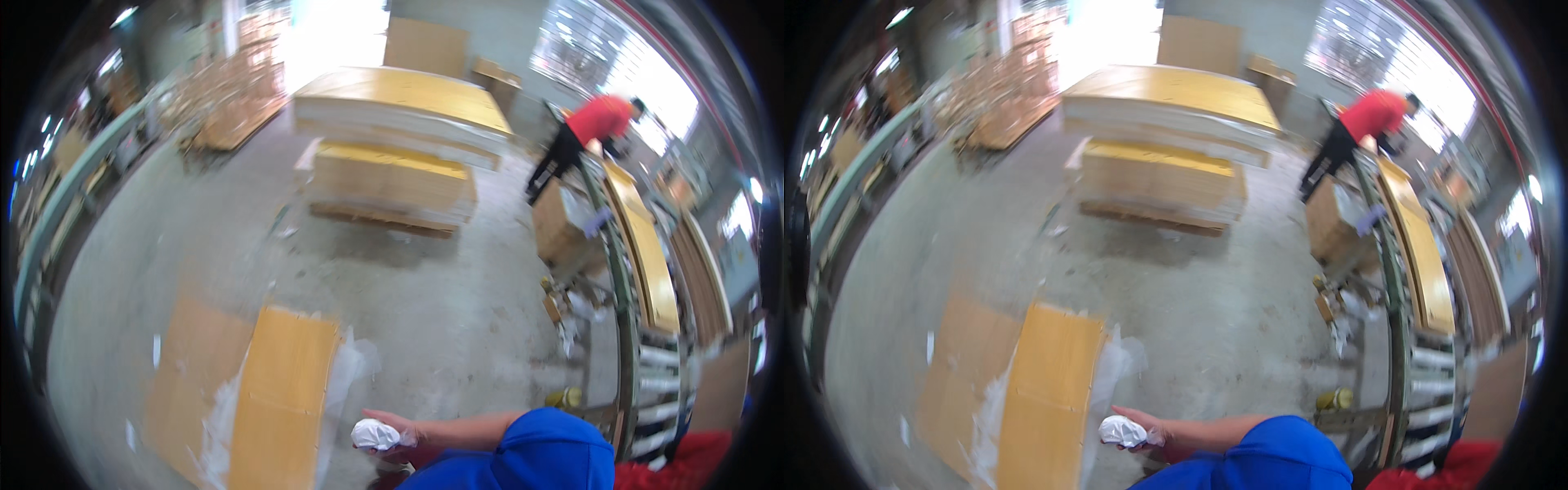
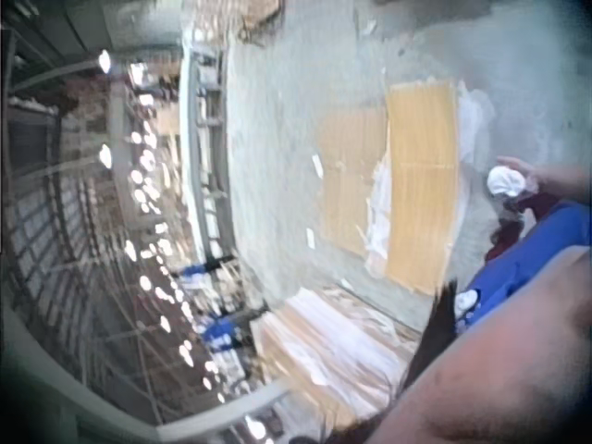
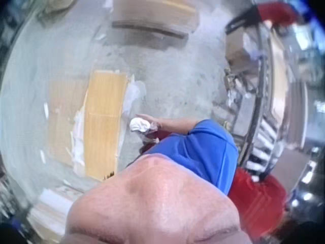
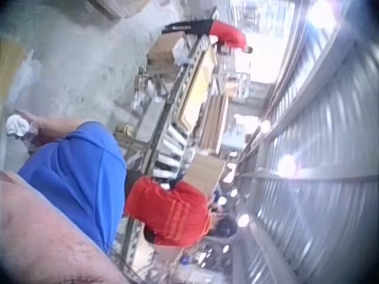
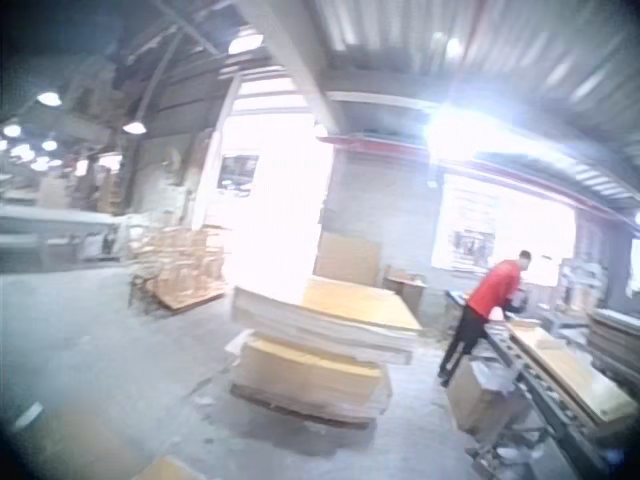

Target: The person wipes the surface of a large wooden panel on a roller conveyor using a white cloth. They move along the conveyor, wiping the panel's surface and edges, then move to a stack of wrapped panels on the floor to wipe another piece before returning to the conveyor line.

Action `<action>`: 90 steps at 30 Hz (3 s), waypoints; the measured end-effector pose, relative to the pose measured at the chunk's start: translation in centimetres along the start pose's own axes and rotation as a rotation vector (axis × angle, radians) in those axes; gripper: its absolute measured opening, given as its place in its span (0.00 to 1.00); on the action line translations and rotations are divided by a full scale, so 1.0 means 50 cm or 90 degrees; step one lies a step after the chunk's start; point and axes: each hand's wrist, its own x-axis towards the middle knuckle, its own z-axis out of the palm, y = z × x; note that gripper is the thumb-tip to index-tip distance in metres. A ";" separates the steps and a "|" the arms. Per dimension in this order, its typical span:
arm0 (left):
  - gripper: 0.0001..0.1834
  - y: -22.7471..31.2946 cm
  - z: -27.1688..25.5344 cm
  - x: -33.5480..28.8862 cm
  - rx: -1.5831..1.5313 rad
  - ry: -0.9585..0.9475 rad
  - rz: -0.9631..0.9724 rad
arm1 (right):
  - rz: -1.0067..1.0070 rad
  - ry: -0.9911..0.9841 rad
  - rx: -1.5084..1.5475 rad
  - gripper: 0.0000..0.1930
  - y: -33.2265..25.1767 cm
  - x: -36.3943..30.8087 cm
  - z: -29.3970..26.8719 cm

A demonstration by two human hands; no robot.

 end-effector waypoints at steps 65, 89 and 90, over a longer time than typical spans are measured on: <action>0.12 2.118 1.679 -0.081 0.250 -0.937 0.936 | -1.791 0.064 0.418 0.25 -0.454 -1.524 -0.312; 0.12 2.136 2.081 -0.584 0.364 -1.020 1.360 | -2.089 0.217 0.500 0.31 -0.382 -1.756 -0.264; 0.12 2.125 2.099 -0.606 0.390 -1.003 1.380 | -2.088 0.203 0.459 0.31 -0.363 -1.765 -0.267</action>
